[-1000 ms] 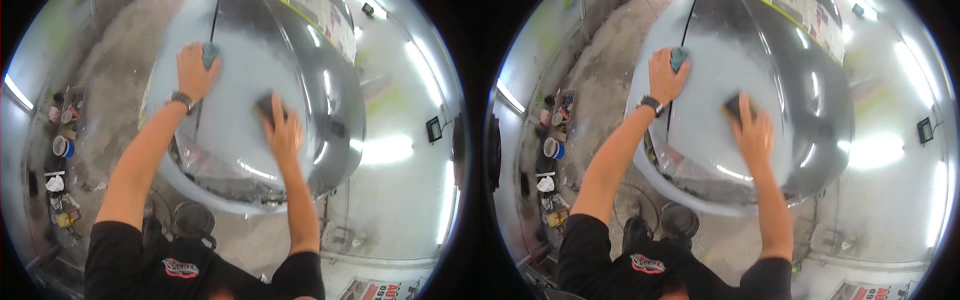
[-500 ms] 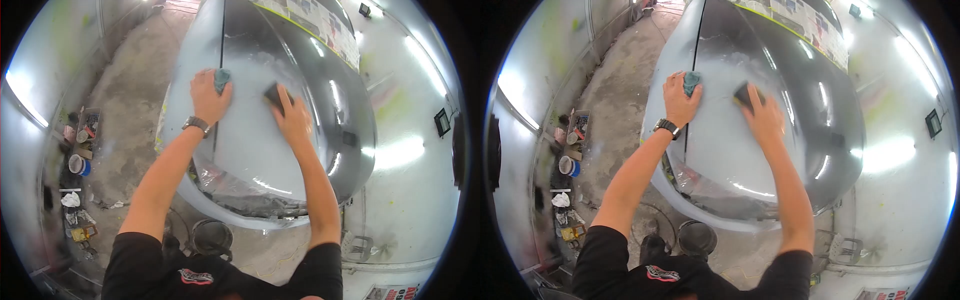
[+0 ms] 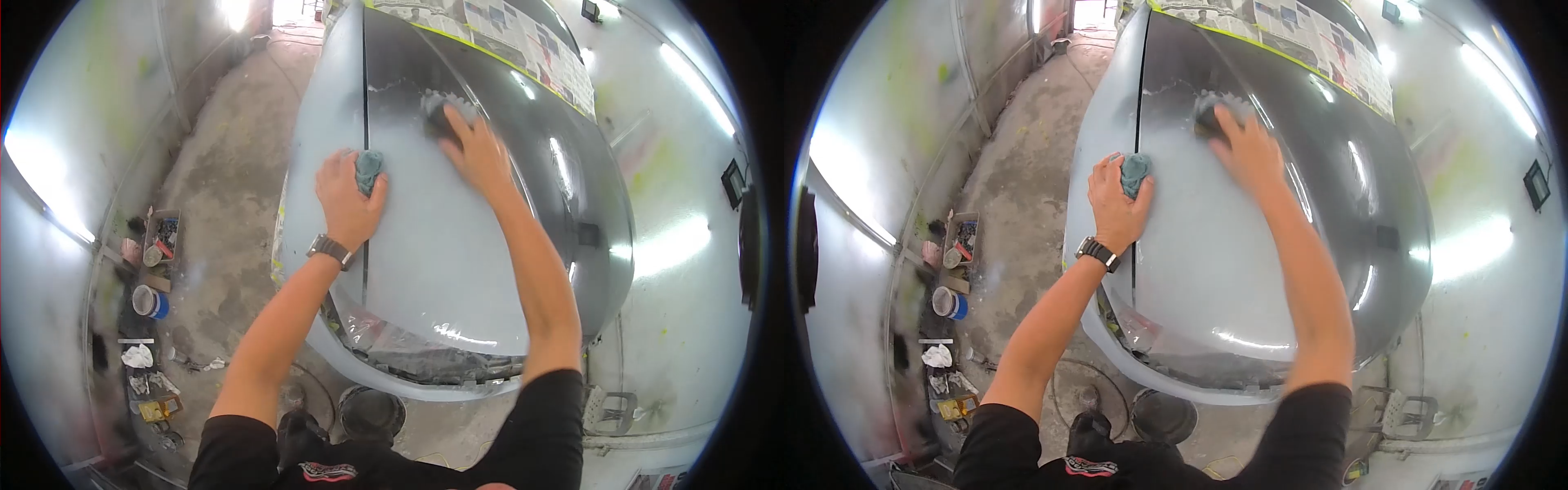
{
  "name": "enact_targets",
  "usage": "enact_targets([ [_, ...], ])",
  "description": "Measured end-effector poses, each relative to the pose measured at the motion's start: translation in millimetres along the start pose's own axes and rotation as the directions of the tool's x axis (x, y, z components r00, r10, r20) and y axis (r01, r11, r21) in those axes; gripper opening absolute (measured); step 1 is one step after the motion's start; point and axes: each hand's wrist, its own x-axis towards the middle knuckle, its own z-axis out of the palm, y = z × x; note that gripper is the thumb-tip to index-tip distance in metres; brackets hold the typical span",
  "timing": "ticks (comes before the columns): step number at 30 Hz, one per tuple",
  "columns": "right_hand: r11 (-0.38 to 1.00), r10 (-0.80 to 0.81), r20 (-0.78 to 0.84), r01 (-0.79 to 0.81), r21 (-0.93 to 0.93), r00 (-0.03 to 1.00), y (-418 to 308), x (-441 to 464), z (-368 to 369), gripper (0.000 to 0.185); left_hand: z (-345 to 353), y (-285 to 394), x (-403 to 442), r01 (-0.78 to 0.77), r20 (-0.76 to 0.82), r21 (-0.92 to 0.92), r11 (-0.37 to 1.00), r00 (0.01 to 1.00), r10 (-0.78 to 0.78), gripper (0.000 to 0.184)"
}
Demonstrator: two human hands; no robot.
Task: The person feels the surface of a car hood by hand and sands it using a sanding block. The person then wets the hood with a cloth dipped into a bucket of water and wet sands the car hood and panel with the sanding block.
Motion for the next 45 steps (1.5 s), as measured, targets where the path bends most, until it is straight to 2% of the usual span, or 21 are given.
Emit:
enact_targets([
  [3, 0.976, -0.219, -0.021, 0.219, -0.004, 0.975, -5, -109, -39, 0.078, 1, 2, 2, 0.011, 0.012, -0.018, 1.0, 1.0, -0.011, 0.052],
  [6, 0.969, -0.249, 0.12, 0.247, 0.03, 0.961, 16, -96, -42, 0.085, 2, 3, 2, 0.025, 0.033, -0.035, 0.999, 0.999, -0.024, 0.051],
  [7, 0.96, -0.276, 0.051, 0.272, 0.072, 0.96, 24, -64, -28, 0.077, 3, 1, 4, 0.022, 0.035, -0.036, 0.999, 0.999, -0.021, 0.05],
  [9, 0.984, -0.178, 0.064, 0.177, 0.017, 0.982, 25, 10, -2, 0.068, 4, -2, 5, 0.012, 0.055, -0.031, 0.999, 0.998, -0.01, 0.052],
  [11, 0.998, -0.011, -0.006, 0.01, -0.068, 1.0, 33, 79, 37, 0.062, 1, 0, 5, -0.018, 0.044, -0.023, 1.0, 0.999, 0.019, 0.053],
  [14, 0.985, 0.139, 0.025, -0.136, -0.105, 0.99, 20, 100, 46, 0.062, -1, -5, 1, -0.062, 0.032, 0.002, 0.998, 0.998, 0.062, 0.055],
  [17, 0.999, -0.015, -0.006, 0.015, -0.048, 1.0, 10, 12, 9, 0.066, 4, -2, 5, -0.048, 0.012, -0.004, 0.999, 0.999, 0.048, 0.055],
  [21, 0.988, -0.153, 0.101, 0.149, 0.042, 0.983, 2, -131, -44, 0.077, 5, -6, 0, -0.031, 0.028, -0.034, 0.999, 0.999, 0.032, 0.056],
  [24, 0.977, -0.209, 0.018, 0.208, 0.034, 0.978, 21, -83, -27, 0.074, 7, -3, 5, -0.021, 0.032, -0.043, 0.999, 0.999, 0.022, 0.056],
  [26, 0.978, -0.209, -0.067, 0.208, -0.026, 0.976, 37, -7, 10, 0.07, 6, -5, 6, -0.023, 0.033, -0.037, 0.999, 0.999, 0.024, 0.056],
  [28, 0.997, -0.007, -0.031, 0.005, -0.077, 0.999, 37, 59, 33, 0.066, 5, -5, 2, -0.038, 0.031, -0.024, 0.999, 0.999, 0.039, 0.057],
  [31, 0.989, 0.093, -0.02, -0.095, -0.112, 0.995, 22, 68, 40, 0.063, 4, -4, 2, -0.083, 0.013, 0.054, 0.995, 0.997, 0.083, 0.059],
  [33, 1.0, -0.017, 0.023, 0.017, 0.003, 1.0, 16, 8, 12, 0.065, 5, -8, 0, -0.071, -0.005, 0.015, 0.997, 0.997, 0.071, 0.058],
  [35, 0.985, -0.165, -0.064, 0.167, 0.033, 0.984, 3, -82, -21, 0.07, 9, -7, 0, -0.058, -0.019, -0.019, 0.998, 0.998, 0.058, 0.058],
  [37, 0.977, -0.212, 0.018, 0.212, -0.006, 0.977, -12, -166, -55, 0.075, 12, -10, 0, -0.042, -0.02, -0.023, 0.999, 0.999, 0.042, 0.059],
  [39, 0.976, -0.218, 0.112, 0.216, 0.029, 0.97, 9, -173, -55, 0.077, 5, -6, 2, -0.046, 0.01, -0.006, 0.999, 0.999, 0.046, 0.06],
  [40, 0.977, -0.214, 0.153, 0.21, 0.046, 0.965, 17, -172, -54, 0.078, 5, -4, 2, -0.057, 0.029, 0.0, 0.998, 0.998, 0.057, 0.061],
  [44, 0.999, -0.018, 0.002, 0.018, 0.029, 1.0, 53, -8, 2, 0.064, 7, -6, 4, -0.057, 0.039, -0.001, 0.998, 0.998, 0.057, 0.061],
  [45, 0.996, 0.072, -0.032, -0.074, -0.058, 0.997, 58, 30, 25, 0.062, 8, -8, 4, -0.062, 0.034, 0.001, 0.998, 0.997, 0.062, 0.061],
])
